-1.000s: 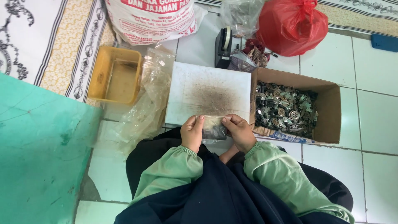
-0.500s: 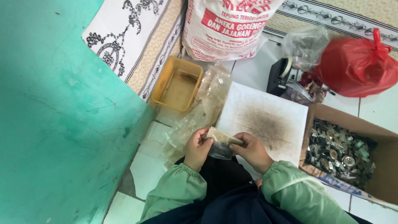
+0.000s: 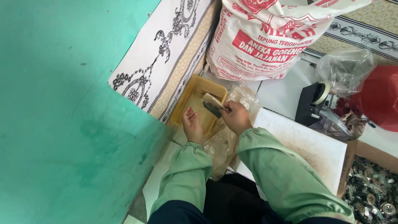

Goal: Picking up small metal parts from a box and placing them into a small plastic bag while sitting on the floor.

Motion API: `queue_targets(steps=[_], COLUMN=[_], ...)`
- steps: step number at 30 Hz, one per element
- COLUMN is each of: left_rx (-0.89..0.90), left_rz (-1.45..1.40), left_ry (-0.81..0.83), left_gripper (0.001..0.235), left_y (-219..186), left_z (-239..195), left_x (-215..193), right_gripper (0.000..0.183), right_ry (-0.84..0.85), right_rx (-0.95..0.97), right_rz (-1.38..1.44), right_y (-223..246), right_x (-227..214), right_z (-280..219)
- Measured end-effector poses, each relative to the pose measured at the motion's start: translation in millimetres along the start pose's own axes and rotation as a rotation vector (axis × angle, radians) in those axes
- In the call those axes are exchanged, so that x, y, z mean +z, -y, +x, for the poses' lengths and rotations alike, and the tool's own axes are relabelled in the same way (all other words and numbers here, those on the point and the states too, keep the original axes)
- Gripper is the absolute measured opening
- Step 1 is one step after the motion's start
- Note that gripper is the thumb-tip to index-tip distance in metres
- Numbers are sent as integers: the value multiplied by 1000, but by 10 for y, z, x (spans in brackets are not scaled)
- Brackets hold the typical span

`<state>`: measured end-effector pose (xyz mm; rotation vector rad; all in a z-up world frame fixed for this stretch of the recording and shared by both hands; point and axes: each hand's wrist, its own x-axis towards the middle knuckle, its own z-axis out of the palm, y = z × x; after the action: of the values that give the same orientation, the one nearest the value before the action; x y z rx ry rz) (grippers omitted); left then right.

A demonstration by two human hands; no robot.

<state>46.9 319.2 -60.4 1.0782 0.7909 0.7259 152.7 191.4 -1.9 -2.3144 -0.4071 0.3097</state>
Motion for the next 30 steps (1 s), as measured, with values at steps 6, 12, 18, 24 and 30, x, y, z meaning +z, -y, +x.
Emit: queue_targets(steps=[6,12,18,24,30], left_rx=[-305,-650,-577,-684,-659], left_rz=[-14,-115,-65,-103,-14], left_ry=[-66,-131,-176,-135,-17], left_gripper=[48,65,73,84,92], left_y=[-103,165,77,-581,-478], left_z=[262,524,646,485,530], left_x=[380,501,749,1060,1178], right_gripper=[5,13,18,16,27], right_ry=[-205,-226,-10,28,91], right_rx=[-614,-714,-476,-448,-497], right_rz=[-445,-629,-753,-738,-750], right_y=[-23,-332,-187,-32,-80], right_x=[423,975,889,759,726], right_z=[653,871,1012,1031,1020])
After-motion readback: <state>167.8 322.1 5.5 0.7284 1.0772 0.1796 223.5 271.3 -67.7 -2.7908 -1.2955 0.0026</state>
